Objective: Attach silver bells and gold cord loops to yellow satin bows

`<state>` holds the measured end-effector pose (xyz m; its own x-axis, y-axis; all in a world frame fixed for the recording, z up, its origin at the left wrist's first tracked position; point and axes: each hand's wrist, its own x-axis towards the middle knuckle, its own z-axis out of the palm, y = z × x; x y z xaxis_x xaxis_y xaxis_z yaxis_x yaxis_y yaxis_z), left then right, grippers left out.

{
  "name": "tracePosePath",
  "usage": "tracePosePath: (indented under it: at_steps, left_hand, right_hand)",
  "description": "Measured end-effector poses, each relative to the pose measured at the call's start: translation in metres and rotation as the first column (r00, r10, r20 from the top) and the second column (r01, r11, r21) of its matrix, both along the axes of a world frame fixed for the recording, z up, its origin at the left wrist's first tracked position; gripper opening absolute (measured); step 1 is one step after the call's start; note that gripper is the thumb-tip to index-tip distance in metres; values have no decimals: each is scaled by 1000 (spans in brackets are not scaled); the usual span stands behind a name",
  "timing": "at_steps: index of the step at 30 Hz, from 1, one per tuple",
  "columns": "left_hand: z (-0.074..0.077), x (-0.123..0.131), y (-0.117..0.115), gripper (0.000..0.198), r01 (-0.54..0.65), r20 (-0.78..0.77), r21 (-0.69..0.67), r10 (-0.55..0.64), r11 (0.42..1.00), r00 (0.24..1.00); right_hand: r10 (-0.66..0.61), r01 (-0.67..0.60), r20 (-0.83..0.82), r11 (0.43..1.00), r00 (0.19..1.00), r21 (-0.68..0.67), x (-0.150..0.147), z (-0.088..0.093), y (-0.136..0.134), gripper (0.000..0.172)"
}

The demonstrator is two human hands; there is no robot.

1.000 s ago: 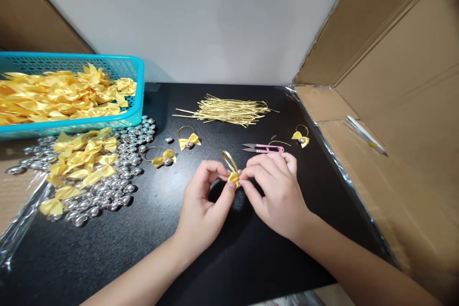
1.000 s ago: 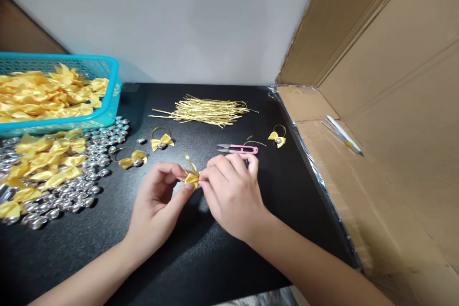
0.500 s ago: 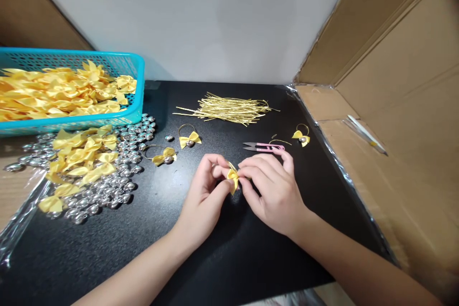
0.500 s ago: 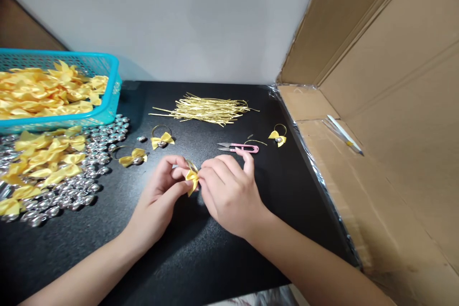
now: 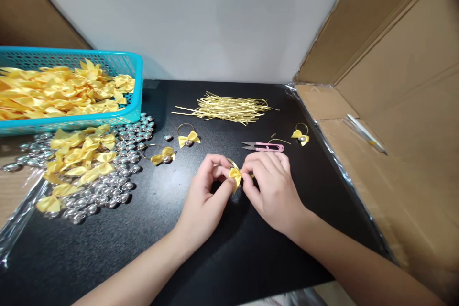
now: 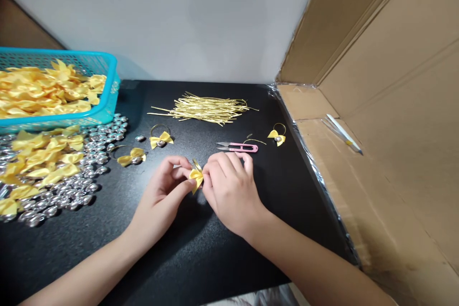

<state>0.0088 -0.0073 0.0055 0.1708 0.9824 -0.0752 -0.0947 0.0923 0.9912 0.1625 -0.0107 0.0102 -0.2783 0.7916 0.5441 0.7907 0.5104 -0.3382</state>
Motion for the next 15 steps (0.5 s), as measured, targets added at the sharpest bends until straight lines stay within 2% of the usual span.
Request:
tracePosePath:
  at_steps: [4,7,11,13,15]
  left_hand:
    - [2,1,5,14,-29,131,-114,44,993,990]
    - [3,0,6,15,-9,186,-169,41,986,982]
    - [4,-1,7,16,-9,199,-221,54,975,978]
    - [5,-2,7,15,-23,184,-209,62,978,981]
    - [5,-3,7,14,-30,153,-159,55,987,987]
  right_hand:
    - [52,-60,-117,996,992,-68,1,2,0,11]
    - [140,-184,-260,971,955,-153,4,4,1,11]
    - [245,-324,-354,928,903,-183,9,5,3,11]
    - [244,-323,-368,931,897,-169,9,5,3,9]
    - [207,-262,-361,959,909,-112,8,5,3,9]
